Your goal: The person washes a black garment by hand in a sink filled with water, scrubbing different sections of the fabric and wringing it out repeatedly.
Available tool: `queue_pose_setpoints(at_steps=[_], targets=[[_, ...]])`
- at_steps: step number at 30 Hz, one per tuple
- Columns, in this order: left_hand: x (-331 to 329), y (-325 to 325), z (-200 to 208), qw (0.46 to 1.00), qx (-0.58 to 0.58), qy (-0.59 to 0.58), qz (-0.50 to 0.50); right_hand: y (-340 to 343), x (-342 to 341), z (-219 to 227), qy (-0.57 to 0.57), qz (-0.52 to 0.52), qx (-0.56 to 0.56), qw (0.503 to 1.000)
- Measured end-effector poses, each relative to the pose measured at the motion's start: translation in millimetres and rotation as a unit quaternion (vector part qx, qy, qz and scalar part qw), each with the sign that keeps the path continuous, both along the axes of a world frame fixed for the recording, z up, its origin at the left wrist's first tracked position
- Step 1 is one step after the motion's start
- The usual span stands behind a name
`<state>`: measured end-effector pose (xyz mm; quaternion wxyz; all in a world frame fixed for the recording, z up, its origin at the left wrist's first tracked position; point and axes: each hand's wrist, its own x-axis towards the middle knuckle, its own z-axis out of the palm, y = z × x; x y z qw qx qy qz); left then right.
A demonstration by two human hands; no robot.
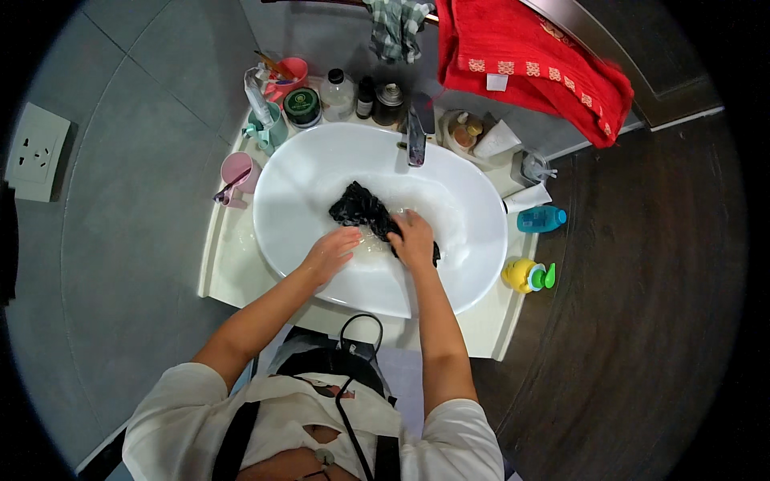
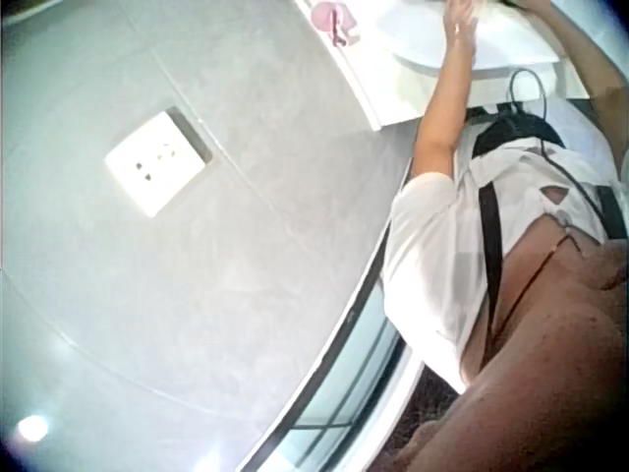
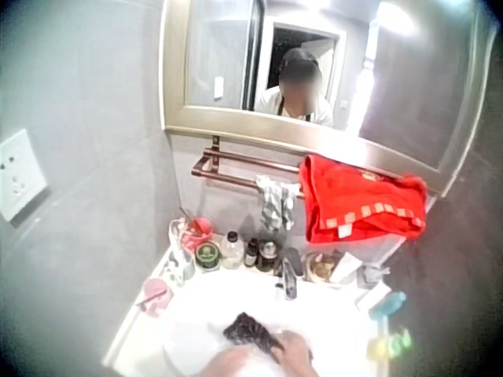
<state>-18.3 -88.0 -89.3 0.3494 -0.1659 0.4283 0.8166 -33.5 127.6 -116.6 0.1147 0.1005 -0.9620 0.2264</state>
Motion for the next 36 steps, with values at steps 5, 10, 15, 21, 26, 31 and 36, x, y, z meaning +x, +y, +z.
queue_pose_setpoints(at_steps=[5, 10, 15, 21, 26, 31, 36], targets=[[-7, -12, -8, 0.989, -0.06, -0.098, 0.092, -18, -4, -5, -0.236, 0.045, 0.061, 0.969], [-9, -31, -30, 0.978, -0.057, -0.127, 0.157, -12, 4, -41, -0.168, -0.299, -0.063, 0.937], [-17, -27, -44, 0.97, -0.065, -0.153, 0.177, -16, 15, -22, -0.313, 0.051, 0.024, 0.948], [-34, -19, -59, 0.976, -0.081, -0.101, 0.173, -28, 8, -42, -0.151, -0.296, -0.097, 0.938], [-55, 4, -37, 0.981, -0.086, -0.118, 0.125, -53, -19, 10, -0.319, -0.139, -0.496, 0.796], [-68, 8, -43, 0.976, 0.097, -0.105, 0.164, -64, -23, 107, -0.381, 0.022, -0.633, 0.673], [-72, 13, -25, 0.96, 0.159, -0.14, 0.183, -85, -5, 111, -0.237, 0.052, -0.467, 0.85]])
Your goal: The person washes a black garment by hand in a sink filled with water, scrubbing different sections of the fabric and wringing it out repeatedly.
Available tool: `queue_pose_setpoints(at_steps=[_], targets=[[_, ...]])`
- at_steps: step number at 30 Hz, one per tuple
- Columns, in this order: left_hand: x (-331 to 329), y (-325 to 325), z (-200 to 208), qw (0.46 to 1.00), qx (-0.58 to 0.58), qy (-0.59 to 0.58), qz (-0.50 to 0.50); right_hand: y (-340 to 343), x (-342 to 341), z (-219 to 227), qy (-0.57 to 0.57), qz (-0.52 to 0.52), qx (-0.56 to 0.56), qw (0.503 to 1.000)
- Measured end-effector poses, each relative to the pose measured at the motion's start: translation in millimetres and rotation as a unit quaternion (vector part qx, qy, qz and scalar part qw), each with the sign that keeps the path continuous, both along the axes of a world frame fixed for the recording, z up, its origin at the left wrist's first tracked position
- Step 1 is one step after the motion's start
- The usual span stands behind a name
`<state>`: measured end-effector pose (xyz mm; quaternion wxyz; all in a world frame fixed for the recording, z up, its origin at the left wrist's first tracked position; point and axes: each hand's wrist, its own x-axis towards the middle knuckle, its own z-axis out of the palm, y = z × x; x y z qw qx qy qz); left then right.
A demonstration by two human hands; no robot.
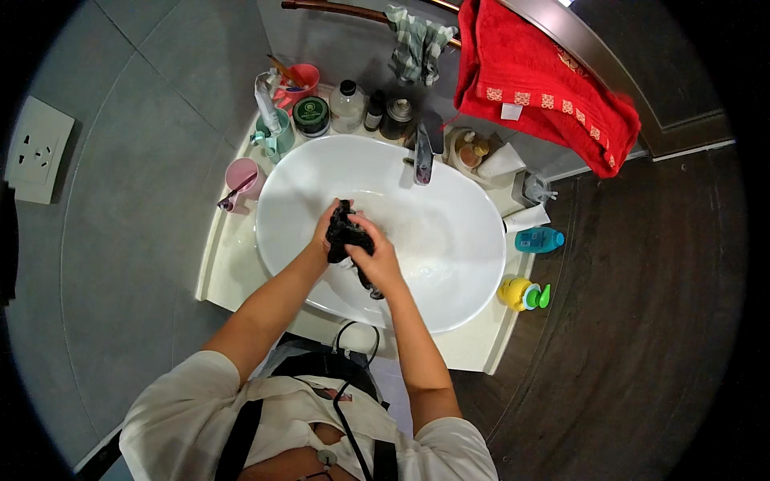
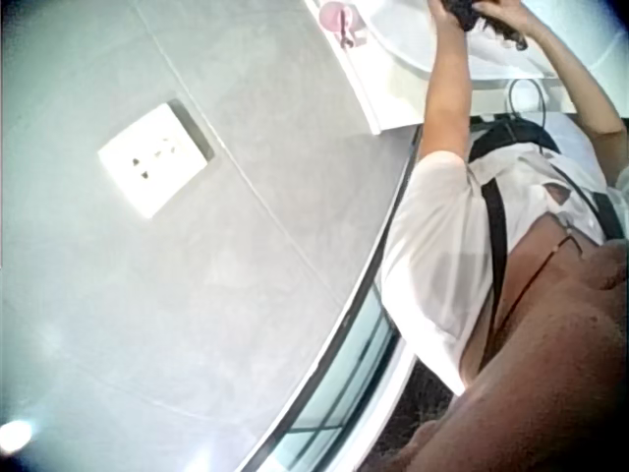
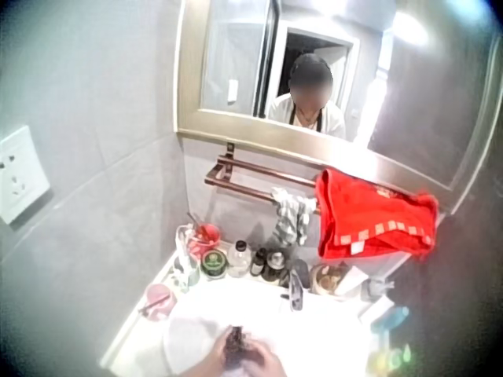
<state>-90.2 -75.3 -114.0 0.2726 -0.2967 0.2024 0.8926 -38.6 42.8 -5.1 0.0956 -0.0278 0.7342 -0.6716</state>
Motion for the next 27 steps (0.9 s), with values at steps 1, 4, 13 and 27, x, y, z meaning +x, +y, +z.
queue_pose_setpoints(at_steps=[1, 4, 13, 27], targets=[[-1, 2, 3, 1.0, -0.013, -0.023, 0.01, -6, 5, -11, -0.001, -0.015, 0.042, 0.999], [8, 6, 22, 0.998, -0.001, 0.059, 0.0, -21, 13, -28, 0.153, -0.073, 0.208, 0.963], [29, 37, 20, 0.979, -0.183, 0.036, -0.081, 7, -24, -80, -0.026, -0.286, 0.324, 0.901], [3, -71, 2, 0.546, -0.664, 0.495, -0.126, 127, 27, -56, 0.23, 0.033, 0.484, 0.844]])
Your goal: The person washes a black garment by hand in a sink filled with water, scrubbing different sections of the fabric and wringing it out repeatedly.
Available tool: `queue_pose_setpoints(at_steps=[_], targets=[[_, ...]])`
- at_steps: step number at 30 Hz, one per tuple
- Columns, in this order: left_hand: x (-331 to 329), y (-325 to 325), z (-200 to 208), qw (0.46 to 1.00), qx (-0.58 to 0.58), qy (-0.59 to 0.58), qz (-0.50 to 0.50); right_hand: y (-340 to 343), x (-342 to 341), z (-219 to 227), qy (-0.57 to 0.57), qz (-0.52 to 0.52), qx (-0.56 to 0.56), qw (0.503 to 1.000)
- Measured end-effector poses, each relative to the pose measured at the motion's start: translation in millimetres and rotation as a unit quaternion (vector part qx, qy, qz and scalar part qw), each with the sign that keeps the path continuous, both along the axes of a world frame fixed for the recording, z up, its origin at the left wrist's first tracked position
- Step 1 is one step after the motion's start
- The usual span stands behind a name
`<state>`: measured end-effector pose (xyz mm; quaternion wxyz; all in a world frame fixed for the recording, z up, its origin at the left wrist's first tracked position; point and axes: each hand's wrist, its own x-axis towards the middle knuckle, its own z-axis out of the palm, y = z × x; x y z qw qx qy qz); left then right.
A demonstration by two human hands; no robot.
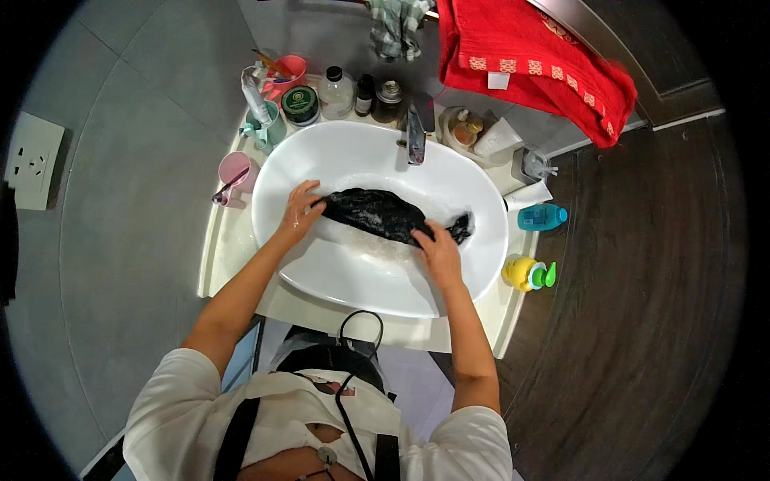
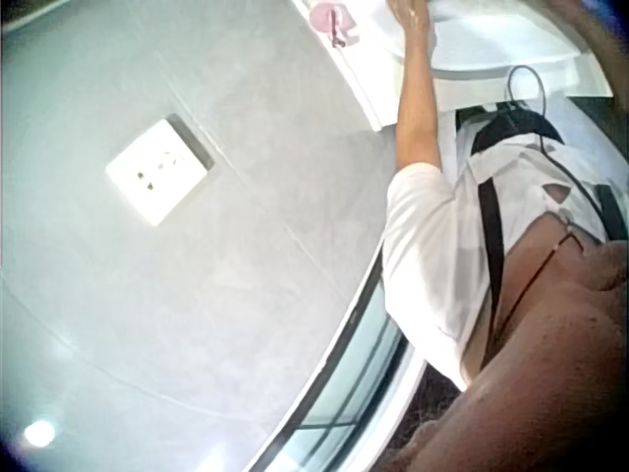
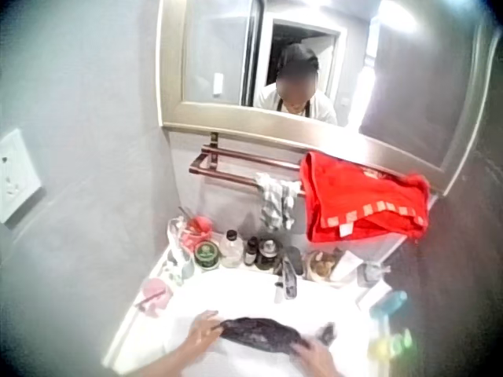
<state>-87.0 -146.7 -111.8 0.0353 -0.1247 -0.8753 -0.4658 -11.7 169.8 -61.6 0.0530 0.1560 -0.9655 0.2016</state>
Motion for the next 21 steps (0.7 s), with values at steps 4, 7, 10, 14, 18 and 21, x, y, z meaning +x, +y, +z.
queue_pose_setpoints(at_steps=[4, 7, 10, 14, 18, 21], targets=[[18, -1, 21, 0.931, -0.329, -0.077, -0.139, 10, 26, -31, -0.119, -0.026, 0.021, 0.992], [17, 12, 22, 0.937, -0.297, -0.167, -0.072, -2, 18, -40, -0.071, -0.025, 0.01, 0.997], [2, 32, 1, 0.965, -0.249, -0.087, -0.013, -32, -5, -28, -0.025, 0.065, 0.002, 0.998], [-17, 63, -28, 0.946, -0.252, -0.202, 0.015, -45, -13, -65, -0.066, 0.11, 0.076, 0.989], [-12, 79, -34, 0.93, -0.278, -0.236, -0.04, -42, -19, -72, -0.114, 0.024, 0.064, 0.991], [-7, 77, -37, 0.942, -0.227, -0.249, -0.011, -35, -20, -74, -0.117, -0.21, 0.032, 0.97]])
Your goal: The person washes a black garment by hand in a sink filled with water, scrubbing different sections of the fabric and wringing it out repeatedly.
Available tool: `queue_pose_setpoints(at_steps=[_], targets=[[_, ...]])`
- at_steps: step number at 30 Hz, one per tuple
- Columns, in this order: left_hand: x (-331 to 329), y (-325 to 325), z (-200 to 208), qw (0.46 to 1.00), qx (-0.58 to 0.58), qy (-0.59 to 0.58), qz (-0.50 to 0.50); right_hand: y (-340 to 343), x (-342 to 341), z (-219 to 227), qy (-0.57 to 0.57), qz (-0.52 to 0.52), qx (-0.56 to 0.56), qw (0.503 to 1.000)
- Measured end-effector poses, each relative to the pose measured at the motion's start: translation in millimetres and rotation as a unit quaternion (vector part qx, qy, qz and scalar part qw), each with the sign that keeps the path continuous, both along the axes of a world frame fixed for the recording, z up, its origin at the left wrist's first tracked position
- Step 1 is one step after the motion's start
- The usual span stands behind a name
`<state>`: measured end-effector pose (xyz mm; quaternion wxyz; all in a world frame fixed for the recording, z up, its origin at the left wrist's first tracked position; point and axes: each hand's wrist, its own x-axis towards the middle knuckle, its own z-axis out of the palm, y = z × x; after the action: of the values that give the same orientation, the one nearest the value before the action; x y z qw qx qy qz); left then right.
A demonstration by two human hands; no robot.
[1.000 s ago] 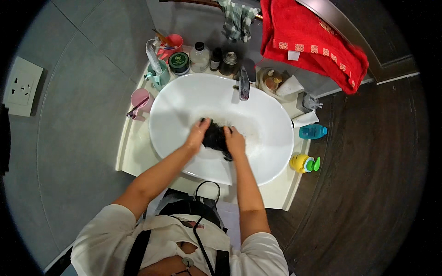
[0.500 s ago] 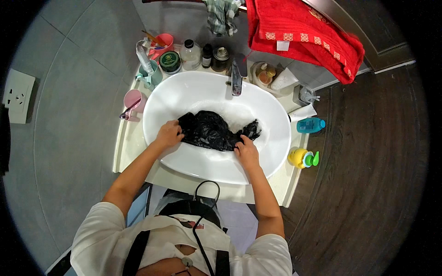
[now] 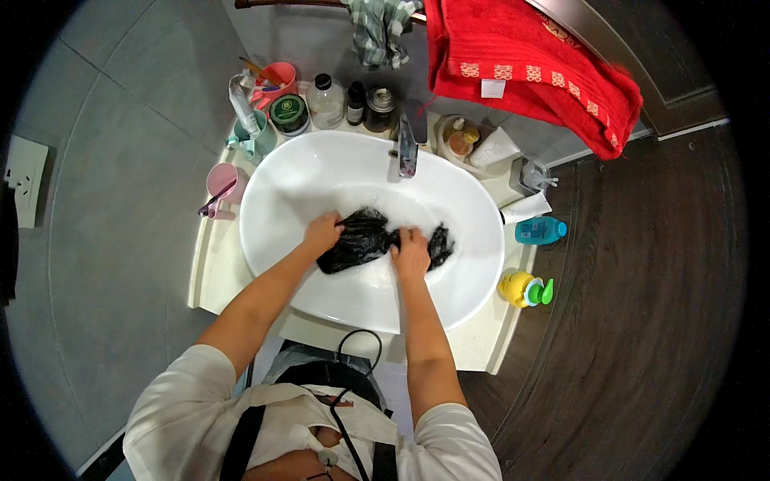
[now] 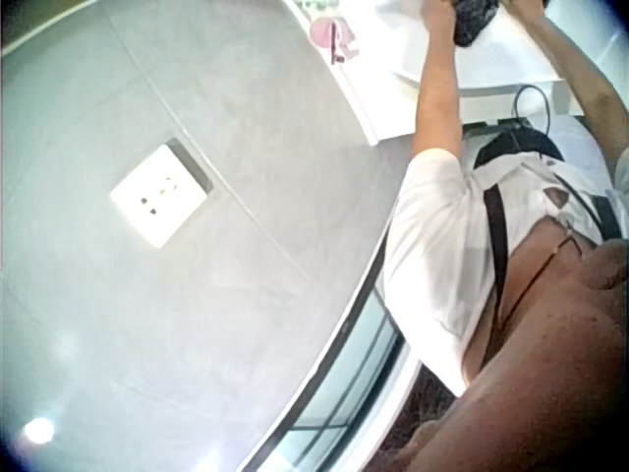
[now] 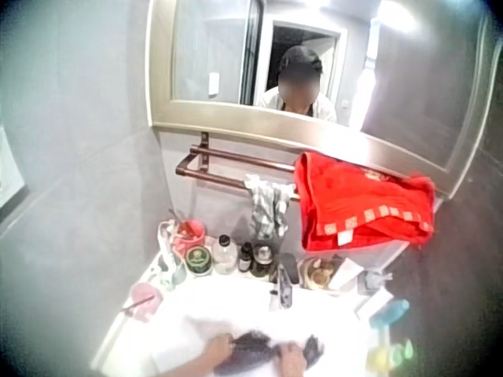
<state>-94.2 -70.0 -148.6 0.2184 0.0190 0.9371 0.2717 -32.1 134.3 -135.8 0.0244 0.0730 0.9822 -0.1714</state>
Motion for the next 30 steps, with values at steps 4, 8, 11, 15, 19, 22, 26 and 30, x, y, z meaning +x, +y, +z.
queue_pose_setpoints(at_steps=[4, 8, 11, 15, 19, 22, 26, 30], targets=[[-18, -28, 1, 0.95, 0.225, 0.163, 0.143, 3, 9, 2, -0.038, 0.116, 0.025, 0.992], [-20, -33, 15, 0.824, 0.463, -0.07, 0.318, 0, 2, 10, -0.051, 0.003, -0.056, 0.997], [-1, -38, 11, 0.65, 0.562, -0.269, 0.436, -22, 5, 7, -0.048, -0.018, -0.06, 0.997], [9, -46, 9, 0.688, 0.516, -0.332, 0.388, -27, 12, 14, -0.151, 0.172, -0.025, 0.973], [4, -63, 15, 0.969, 0.197, -0.106, 0.108, -18, 14, 6, -0.103, 0.141, -0.087, 0.981], [14, -44, 43, 0.997, -0.001, 0.083, 0.003, -19, 26, 16, -0.16, 0.123, -0.03, 0.979], [8, -29, 25, 0.95, 0.008, 0.281, -0.135, -37, 30, 38, -0.188, 0.142, 0.004, 0.972], [0, -8, 2, 0.919, 0.108, 0.36, -0.116, -38, 25, 22, -0.059, 0.17, -0.017, 0.983]])
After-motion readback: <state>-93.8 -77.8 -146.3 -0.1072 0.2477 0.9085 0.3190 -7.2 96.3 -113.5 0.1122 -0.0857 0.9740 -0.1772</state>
